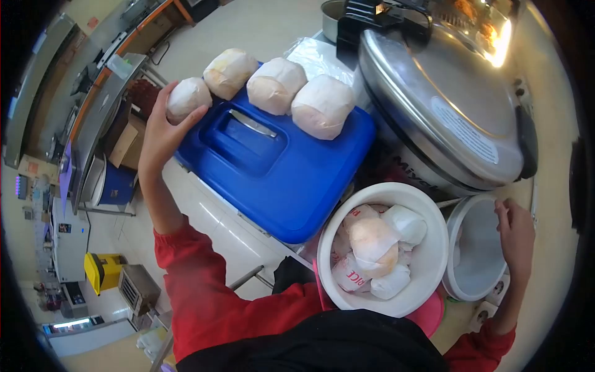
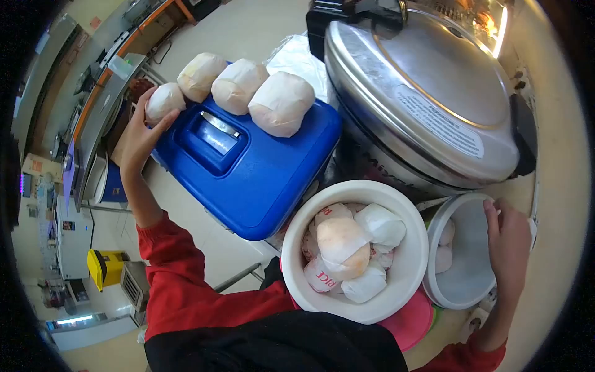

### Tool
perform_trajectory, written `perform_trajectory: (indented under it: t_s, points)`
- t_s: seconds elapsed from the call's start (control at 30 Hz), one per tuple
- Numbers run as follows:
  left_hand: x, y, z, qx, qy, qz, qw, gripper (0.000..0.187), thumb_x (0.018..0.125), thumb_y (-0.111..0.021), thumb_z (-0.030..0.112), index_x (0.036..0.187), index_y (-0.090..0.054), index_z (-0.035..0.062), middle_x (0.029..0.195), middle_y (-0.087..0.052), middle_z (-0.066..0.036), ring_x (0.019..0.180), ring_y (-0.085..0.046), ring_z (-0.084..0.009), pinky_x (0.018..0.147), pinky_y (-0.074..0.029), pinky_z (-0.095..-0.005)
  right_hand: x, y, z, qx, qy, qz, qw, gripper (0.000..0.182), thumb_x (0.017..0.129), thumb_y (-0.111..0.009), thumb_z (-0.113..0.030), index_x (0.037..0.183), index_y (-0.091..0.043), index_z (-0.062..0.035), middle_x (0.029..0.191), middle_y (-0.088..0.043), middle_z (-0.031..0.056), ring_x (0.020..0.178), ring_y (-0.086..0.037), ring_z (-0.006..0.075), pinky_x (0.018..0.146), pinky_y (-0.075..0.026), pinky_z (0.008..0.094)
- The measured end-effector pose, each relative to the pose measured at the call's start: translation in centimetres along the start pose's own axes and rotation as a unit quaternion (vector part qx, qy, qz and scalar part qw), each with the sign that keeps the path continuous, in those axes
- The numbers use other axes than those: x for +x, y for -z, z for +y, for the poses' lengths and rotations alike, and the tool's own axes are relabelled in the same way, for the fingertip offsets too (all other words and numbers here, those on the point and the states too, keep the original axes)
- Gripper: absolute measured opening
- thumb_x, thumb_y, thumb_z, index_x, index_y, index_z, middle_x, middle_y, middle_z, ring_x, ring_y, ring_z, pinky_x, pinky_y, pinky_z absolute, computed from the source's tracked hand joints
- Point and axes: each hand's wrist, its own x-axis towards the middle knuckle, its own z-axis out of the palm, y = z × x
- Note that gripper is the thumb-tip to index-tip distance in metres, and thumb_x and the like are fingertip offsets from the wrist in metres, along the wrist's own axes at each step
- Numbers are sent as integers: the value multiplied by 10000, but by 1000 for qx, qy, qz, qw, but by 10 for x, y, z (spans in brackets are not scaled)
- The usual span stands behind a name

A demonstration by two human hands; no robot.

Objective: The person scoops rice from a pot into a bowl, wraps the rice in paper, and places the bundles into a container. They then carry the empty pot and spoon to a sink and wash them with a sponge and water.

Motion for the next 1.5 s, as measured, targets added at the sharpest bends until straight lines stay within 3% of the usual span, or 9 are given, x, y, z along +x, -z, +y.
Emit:
perform_trajectory:
  t_s: [0.33, 0.43, 0.53, 0.67, 0.83, 1.0, 1.17, 1.37, 1.5]
  points:
    - [-26, 7, 28, -21, -111, 42, 993, 640, 603, -758, 121, 1161, -460, 26, 1040, -533, -112, 993, -519, -228, 888, -395, -326, -46, 35, -89, 277, 196, -48, 939, 198, 795, -638, -147, 947, -597, -27, 703, -587, 116, 652, -565, 201, 619, -430, 307]
    - [-63, -9, 93, -26, -239, 92, 966, 654, 595, -748, 108, 1175, -453, 39, 1037, -530, -114, 974, -520, -250, 888, -398, -353, -42, 24, -102, 532, 225, -206, 790, 733, 779, -654, -384, 1340, -296, -76, 1173, -516, 113, 1075, -504, 214, 904, -405, 369]
    - [-109, -49, 154, -56, -354, 49, 932, 671, 634, -764, 169, 1205, -434, 45, 1083, -513, -144, 963, -525, -249, 869, -429, -357, -47, 27, -114, 566, 306, -227, 731, 827, 652, -773, -297, 1310, -334, -59, 1188, -497, 120, 1087, -501, 213, 923, -403, 360]
    - [-120, -97, 193, -159, -398, -40, 902, 871, 603, -803, 264, 1287, -317, 32, 1182, -451, -186, 1035, -491, -285, 901, -401, -409, -40, 25, -105, 493, 348, -146, 784, 747, 579, -839, -210, 1202, -469, -27, 1099, -556, 110, 1019, -548, 193, 884, -441, 314]
    - [-105, -94, 193, -81, -354, -60, 930, 1134, 530, -829, 412, 1388, -183, 50, 1383, -304, -208, 1281, -310, -334, 1032, -267, -505, -40, 31, -34, 561, 93, -114, 814, 503, 650, -775, -248, 1045, -548, -35, 980, -604, 75, 907, -585, 141, 789, -482, 279]
    - [-95, -59, 141, -17, -294, -27, 955, 850, 730, -678, 422, 1370, -264, 45, 1376, -329, -196, 1294, -296, -332, 1059, -231, -517, -32, -33, 59, 476, -151, -187, 846, 497, 675, -761, -303, 1033, -545, -33, 897, -598, 55, 835, -573, 137, 757, -456, 250]
    - [-83, -37, 97, 102, -237, 64, 964, 646, 813, -601, 337, 1355, -326, 118, 1369, -377, -120, 1292, -325, -280, 1050, -245, -525, -19, -121, 87, 383, -199, -404, 807, 590, 632, -791, -328, 1046, -535, 5, 1003, -557, 138, 930, -541, 211, 781, -450, 304]
    - [-67, -33, 77, 109, -172, 76, 976, 571, 845, -568, 276, 1350, -345, 131, 1372, -383, -91, 1291, -328, -268, 1051, -242, -516, -3, -161, 102, 194, -16, -494, 847, 637, 545, -821, -253, 1078, -574, -8, 1085, -539, 164, 1015, -517, 279, 826, -440, 341]
    - [-49, -40, 79, 49, -188, 14, 981, 615, 814, -610, 210, 1354, -340, 96, 1378, -370, -112, 1293, -320, -268, 1058, -220, -467, -9, -156, 93, 27, 125, -374, 919, 548, 498, -813, -192, 998, -638, -52, 1014, -588, 198, 994, -535, 338, 808, -449, 389]
